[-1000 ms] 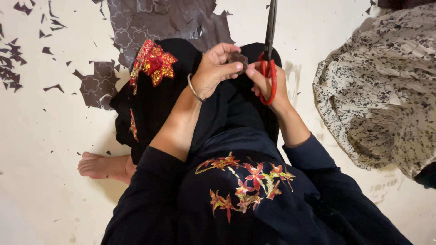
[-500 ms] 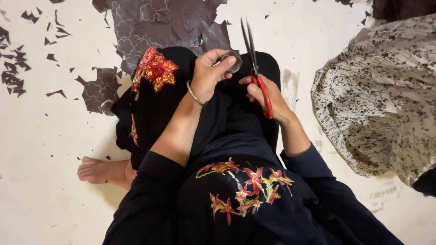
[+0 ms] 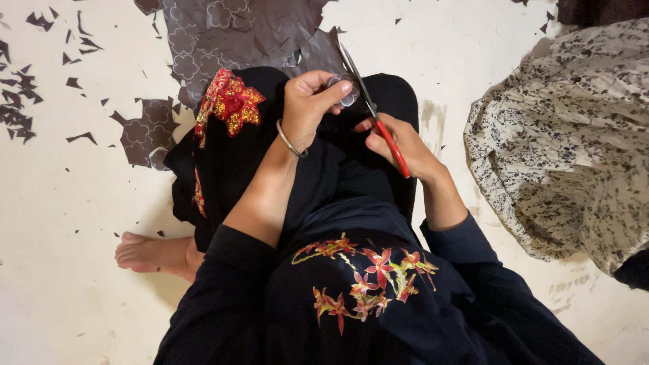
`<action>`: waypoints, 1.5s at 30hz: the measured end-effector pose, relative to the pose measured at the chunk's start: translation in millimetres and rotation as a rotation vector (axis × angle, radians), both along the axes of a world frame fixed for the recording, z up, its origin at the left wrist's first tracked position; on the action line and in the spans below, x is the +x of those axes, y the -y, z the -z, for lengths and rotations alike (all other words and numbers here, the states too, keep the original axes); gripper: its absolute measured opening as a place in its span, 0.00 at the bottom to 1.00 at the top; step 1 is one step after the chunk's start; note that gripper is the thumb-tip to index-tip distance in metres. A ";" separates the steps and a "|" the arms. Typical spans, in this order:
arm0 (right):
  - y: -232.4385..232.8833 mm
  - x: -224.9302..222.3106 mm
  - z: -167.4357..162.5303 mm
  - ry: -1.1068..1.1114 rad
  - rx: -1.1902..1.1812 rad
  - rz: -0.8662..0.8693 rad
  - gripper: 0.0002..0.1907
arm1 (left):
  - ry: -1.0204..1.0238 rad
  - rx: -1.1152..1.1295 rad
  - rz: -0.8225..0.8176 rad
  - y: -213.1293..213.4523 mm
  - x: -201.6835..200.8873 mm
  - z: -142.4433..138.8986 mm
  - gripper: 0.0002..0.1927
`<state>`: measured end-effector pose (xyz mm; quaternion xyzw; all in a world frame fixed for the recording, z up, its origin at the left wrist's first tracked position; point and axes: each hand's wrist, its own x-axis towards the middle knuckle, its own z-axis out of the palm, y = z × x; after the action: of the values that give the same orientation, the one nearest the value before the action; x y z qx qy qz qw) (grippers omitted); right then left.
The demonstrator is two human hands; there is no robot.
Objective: The person sits on the floor and uses red-handled scissors to cut a dark brown sheet of paper with a white cloud pattern into smaller shapes. The person repeatedly picks up pieces, cuts along the pattern lines, and places the cut pieces on the floor.
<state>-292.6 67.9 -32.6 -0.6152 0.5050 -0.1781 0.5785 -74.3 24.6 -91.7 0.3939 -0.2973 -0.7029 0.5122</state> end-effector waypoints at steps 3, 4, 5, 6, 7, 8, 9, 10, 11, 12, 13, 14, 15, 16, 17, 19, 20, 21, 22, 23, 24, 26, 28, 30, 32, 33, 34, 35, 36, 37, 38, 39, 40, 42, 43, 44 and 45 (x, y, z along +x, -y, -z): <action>0.7 -4.8 1.1 -0.025 -0.008 -0.037 0.36 | -0.008 -0.001 0.001 0.0 0.0 -0.3 0.05; 1.3 -7.2 0.8 -0.012 0.001 -0.057 0.36 | -0.014 0.001 0.004 0.0 0.1 0.0 0.05; 1.8 -9.9 0.1 0.000 0.009 -0.077 0.37 | -0.020 0.003 0.007 0.1 0.0 0.5 0.05; 2.2 -12.2 -0.7 0.012 0.018 -0.096 0.37 | -0.008 0.000 0.015 -0.1 0.1 1.2 0.05; 2.4 -14.2 -1.7 0.009 0.013 -0.112 0.38 | 0.004 -0.002 0.023 -0.3 0.2 1.8 0.05; 2.6 -16.2 -3.1 0.005 0.009 -0.128 0.38 | 0.015 -0.005 0.031 -0.4 0.1 2.5 0.05; 2.7 -17.1 -4.1 0.001 0.004 -0.144 0.38 | 0.013 -0.011 0.038 -0.6 0.1 3.0 0.05; 2.3 -17.0 -4.7 0.010 0.002 -0.144 0.38 | 0.011 -0.017 0.045 -0.7 -0.1 3.4 0.05; 1.8 -16.6 -5.2 0.019 0.000 -0.145 0.39 | 0.009 -0.023 0.052 -0.8 -0.2 3.6 0.05; 1.4 -16.1 -5.7 0.028 -0.003 -0.146 0.39 | 0.011 -0.020 0.053 -1.0 -0.2 3.7 0.05; 1.2 -15.3 -5.9 0.018 -0.002 -0.147 0.39 | 0.013 -0.017 0.054 -1.1 -0.3 3.6 0.05; 1.1 -14.5 -5.8 0.008 -0.001 -0.149 0.39 | 0.015 -0.014 0.055 -1.4 -0.3 3.3 0.05; 0.8 -14.0 -5.7 -0.002 -0.001 -0.150 0.40 | 0.015 -0.014 0.055 -1.6 -0.5 2.9 0.05; 0.3 -13.8 -5.5 -0.010 0.037 -0.135 0.40 | 0.016 -0.015 0.056 -2.0 -0.6 2.6 0.05; -0.4 -13.6 -5.0 -0.018 0.075 -0.119 0.41 | 0.016 -0.015 0.056 -2.4 -0.9 2.1 0.05; -1.9 -14.2 -3.4 -0.025 0.113 -0.093 0.42 | 0.009 -0.016 0.064 -2.8 -1.4 1.3 0.05; -2.8 -14.8 -2.4 -0.025 0.113 -0.083 0.42 | 0.006 -0.016 0.068 -2.9 -1.6 0.9 0.05; -3.5 -15.5 -1.0 -0.025 0.113 -0.073 0.42 | 0.009 -0.019 0.071 -2.7 -1.6 0.6 0.04; -4.3 -15.9 0.9 -0.033 0.115 -0.061 0.42 | 0.013 -0.021 0.075 -2.7 -1.6 -0.1 0.04; -5.0 -15.9 3.3 -0.041 0.116 -0.049 0.42 | 0.016 -0.023 0.078 -2.0 -1.2 -0.4 0.04; -5.8 -16.0 5.6 -0.049 0.117 -0.037 0.43 | 0.020 -0.018 0.082 -2.1 -0.8 -1.4 0.04; -4.3 -16.4 12.0 -0.025 0.130 -0.027 0.43 | 0.028 -0.009 0.090 -0.8 0.8 -2.3 0.04; -3.0 -17.5 18.2 -0.002 0.131 -0.027 0.43 | 0.021 -0.008 0.094 0.6 2.0 -2.2 0.04; -3.9 -20.3 22.7 0.021 0.121 -0.036 0.42 | 0.019 -0.006 0.096 0.9 1.8 -0.1 0.04; -5.1 -19.4 30.3 -0.006 0.162 0.001 0.42 | 0.025 -0.004 0.095 1.4 0.9 5.1 0.04; -5.2 -17.8 35.5 -0.020 0.185 0.019 0.42 | 0.033 -0.006 0.092 1.9 0.9 9.3 0.04; -6.4 -17.8 39.7 0.027 0.152 0.022 0.43 | 0.041 -0.009 0.088 2.0 -0.2 13.0 0.04; -5.4 -15.9 45.8 0.076 0.118 0.022 0.44 | 0.051 -0.014 0.083 3.0 0.0 17.6 0.05; -4.1 -15.0 51.4 0.126 0.082 0.022 0.45 | 0.073 0.020 0.054 4.0 -0.2 21.1 0.05; -2.0 -15.0 56.7 0.157 0.172 0.076 0.46 | 0.095 0.056 0.025 5.3 0.0 24.1 0.05; 0.4 -15.3 61.7 0.188 0.266 0.132 0.48 | 0.116 0.094 -0.002 6.0 0.4 25.8 0.06; 2.4 -15.5 66.4 0.218 0.356 0.187 0.51 | 0.061 0.137 -0.039 7.2 1.1 25.9 0.07; 5.0 -16.1 70.1 0.276 0.354 0.217 0.51 | 0.008 0.175 -0.079 8.8 2.7 24.6 0.08; 8.8 -18.8 73.3 0.391 0.355 0.275 0.51 | -0.089 0.225 -0.140 10.6 7.6 18.0 0.12; 10.0 -19.6 73.5 0.468 0.381 0.277 0.49 | -0.133 0.238 -0.162 10.7 10.7 13.5 0.14; 11.9 -20.2 72.6 0.545 0.404 0.278 0.48 | -0.178 0.247 -0.184 11.3 14.3 8.8 0.17; 12.9 -19.4 72.0 0.620 0.428 0.279 0.47 | -0.199 0.250 -0.204 11.2 18.0 4.5 0.17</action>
<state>-312.1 55.1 -104.6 -0.3231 0.4109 -0.3230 0.7890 -56.2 13.4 -96.2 0.4109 -0.1141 -0.7143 0.5549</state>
